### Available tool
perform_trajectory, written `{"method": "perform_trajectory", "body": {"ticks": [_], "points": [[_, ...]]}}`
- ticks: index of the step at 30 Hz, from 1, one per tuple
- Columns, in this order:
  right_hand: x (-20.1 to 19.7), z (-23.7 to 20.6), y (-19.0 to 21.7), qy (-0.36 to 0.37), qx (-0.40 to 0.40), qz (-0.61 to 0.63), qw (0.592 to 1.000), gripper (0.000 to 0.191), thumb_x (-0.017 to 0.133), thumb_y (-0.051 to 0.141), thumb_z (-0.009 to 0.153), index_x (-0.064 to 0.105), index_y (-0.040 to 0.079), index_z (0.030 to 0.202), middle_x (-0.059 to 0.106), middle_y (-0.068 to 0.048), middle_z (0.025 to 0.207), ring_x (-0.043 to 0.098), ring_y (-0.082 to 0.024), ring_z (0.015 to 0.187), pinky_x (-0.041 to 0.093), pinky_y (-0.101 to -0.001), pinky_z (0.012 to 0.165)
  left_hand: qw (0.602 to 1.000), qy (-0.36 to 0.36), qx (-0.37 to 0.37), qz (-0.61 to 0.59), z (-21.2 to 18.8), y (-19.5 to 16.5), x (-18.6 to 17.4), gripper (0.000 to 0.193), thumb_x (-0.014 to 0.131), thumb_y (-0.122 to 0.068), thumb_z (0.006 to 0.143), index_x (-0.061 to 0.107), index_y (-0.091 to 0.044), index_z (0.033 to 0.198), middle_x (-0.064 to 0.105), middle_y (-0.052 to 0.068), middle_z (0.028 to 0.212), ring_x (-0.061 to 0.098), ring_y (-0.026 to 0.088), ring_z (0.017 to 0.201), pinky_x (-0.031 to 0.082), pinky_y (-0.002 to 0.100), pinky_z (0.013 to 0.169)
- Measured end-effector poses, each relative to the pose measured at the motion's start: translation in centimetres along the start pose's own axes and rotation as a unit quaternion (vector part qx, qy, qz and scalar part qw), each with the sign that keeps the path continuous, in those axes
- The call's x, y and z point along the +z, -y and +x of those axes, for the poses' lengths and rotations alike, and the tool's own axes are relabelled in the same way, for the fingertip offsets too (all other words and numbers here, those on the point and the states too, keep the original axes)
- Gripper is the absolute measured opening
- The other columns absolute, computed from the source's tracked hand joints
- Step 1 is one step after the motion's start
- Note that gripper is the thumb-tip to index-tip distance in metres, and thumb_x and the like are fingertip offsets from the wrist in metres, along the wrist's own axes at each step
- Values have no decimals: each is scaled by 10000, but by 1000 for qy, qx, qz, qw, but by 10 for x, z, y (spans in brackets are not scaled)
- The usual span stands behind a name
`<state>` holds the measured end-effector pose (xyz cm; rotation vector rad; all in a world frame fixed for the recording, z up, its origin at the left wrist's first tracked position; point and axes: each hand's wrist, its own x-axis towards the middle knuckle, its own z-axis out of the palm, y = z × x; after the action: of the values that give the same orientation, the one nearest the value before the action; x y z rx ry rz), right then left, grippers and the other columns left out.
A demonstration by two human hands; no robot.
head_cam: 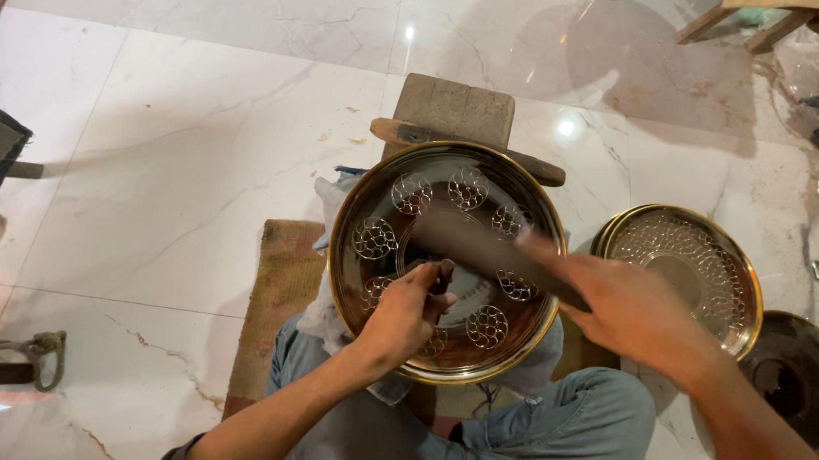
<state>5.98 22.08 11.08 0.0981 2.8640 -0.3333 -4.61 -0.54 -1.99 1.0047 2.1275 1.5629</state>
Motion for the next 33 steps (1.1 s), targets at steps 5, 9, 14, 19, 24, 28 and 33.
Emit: {"method": "perform_trajectory", "body": {"ticks": [5,9,14,19,24,28,33], "points": [[-1,-14,-7,61,98,-30,993,957,688,209,841,207,471,1625,698,-70,1137,728,-329,948,600,-484,795,999,27,-36,19,0,-3,-3,222,719,-115,920,610,0,1075,702,184,970,709,355,867,547,437,747],[30,-34,-14,42,186,-49,980,901,712,331,878,218,477,1617,695,-47,1148,753,-299,902,621,-448,800,995,4,-84,-62,11,-4,-9,287,694,-135,929,565,-31,1163,709,143,964,735,310,849,566,413,746],[96,-52,-22,-190,224,258,920,873,822,308,779,350,235,1509,772,-70,934,784,-244,843,618,-426,794,981,158,110,-9,34,-4,-11,464,722,-57,827,597,-34,1274,718,175,1122,722,355,1001,565,427,831],[127,-66,-46,-278,260,285,880,899,822,248,775,352,97,1527,717,-107,1018,718,-253,836,588,-426,790,950,289,115,29,49,0,-17,408,697,-81,885,600,-53,1280,737,157,1090,736,341,999,566,429,865],[138,-73,-47,-321,267,475,774,534,784,125,879,490,-73,1278,721,-149,917,736,-250,753,619,-382,717,947,299,114,26,50,7,-14,432,668,-88,880,605,-67,1308,740,156,1113,729,349,1007,573,444,865],[168,-79,-29,-213,253,234,914,892,875,120,750,424,61,1517,719,-212,933,736,-345,787,561,-441,672,928,315,198,12,54,13,-8,465,742,-100,868,625,-70,1317,729,170,1145,710,358,1020,562,454,892],[252,-104,-14,-267,329,353,834,922,824,101,752,359,75,1549,725,-226,949,728,-313,801,580,-434,735,880,446,154,58,68,11,4,502,765,-100,847,647,-117,1334,762,114,1100,738,285,963,568,424,840]]}}
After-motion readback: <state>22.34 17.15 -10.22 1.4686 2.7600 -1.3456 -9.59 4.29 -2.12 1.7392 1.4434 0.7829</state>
